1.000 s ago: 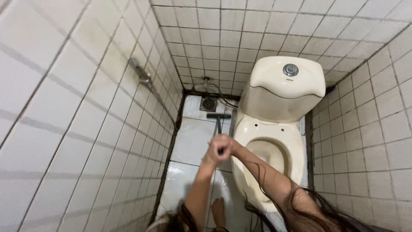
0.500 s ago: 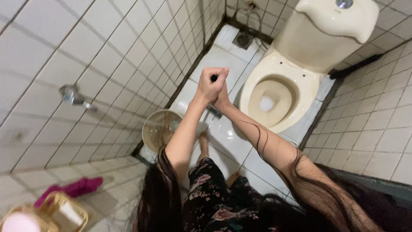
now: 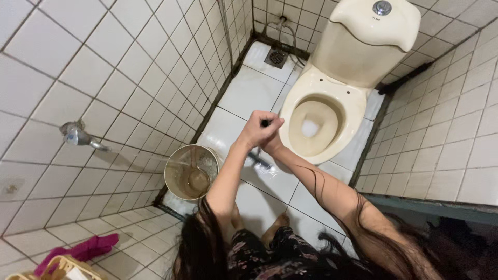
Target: The person uses a squeegee to push water across the tiled floor around a toilet, then pours water from a bucket into the toilet bowl and continues squeegeeing the floor. The person repeatedly moves water toward the drain and refills the bucket from a wall tap.
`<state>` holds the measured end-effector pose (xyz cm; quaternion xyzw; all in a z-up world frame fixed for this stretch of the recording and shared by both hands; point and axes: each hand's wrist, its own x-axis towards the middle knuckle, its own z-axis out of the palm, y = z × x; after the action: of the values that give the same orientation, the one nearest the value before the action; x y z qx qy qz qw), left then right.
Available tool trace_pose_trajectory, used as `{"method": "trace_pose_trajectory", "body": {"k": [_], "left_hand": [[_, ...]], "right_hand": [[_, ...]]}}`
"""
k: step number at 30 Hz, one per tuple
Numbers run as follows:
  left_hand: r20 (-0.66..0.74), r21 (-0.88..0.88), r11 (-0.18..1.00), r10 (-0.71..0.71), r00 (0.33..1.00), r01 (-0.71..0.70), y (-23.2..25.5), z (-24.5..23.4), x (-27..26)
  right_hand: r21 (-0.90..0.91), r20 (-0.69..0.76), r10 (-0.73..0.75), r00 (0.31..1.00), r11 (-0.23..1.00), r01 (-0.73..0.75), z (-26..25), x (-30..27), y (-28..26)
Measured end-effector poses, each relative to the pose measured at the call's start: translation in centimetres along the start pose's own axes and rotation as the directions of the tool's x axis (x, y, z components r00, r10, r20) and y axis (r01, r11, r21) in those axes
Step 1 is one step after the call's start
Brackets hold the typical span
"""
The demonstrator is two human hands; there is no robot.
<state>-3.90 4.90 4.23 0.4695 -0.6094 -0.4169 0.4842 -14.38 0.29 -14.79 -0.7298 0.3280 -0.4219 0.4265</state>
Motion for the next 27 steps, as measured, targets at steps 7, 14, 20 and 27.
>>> {"method": "trace_pose_trajectory", "body": {"k": [7, 14, 20, 27], "left_hand": [[-0.195, 0.031, 0.989, 0.147, 0.970, -0.143, -2.5, -1.5, -0.8], [-0.340, -0.026, 0.988, 0.134, 0.931, -0.151, -6.6, -8.2, 7.2], [-0.255, 0.158, 0.970, 0.221, 0.941, -0.185, -13.0, -11.7, 15.6], [-0.297, 0.133, 0.969, 0.239, 0.925, -0.208, -20.5, -9.2, 19.6]], "right_hand": [[0.073, 0.253, -0.022, 0.967, 0.997, 0.003, 0.9, 3.4, 0.9], [0.067, 0.144, -0.210, 0.967, 0.977, 0.202, 3.6, 14.4, -0.3], [-0.129, 0.316, -0.187, 0.930, 0.963, 0.238, 2.1, 23.3, 3.0], [-0.111, 0.230, -0.111, 0.967, 0.984, 0.139, 0.6, 27.8, 10.5]]}}
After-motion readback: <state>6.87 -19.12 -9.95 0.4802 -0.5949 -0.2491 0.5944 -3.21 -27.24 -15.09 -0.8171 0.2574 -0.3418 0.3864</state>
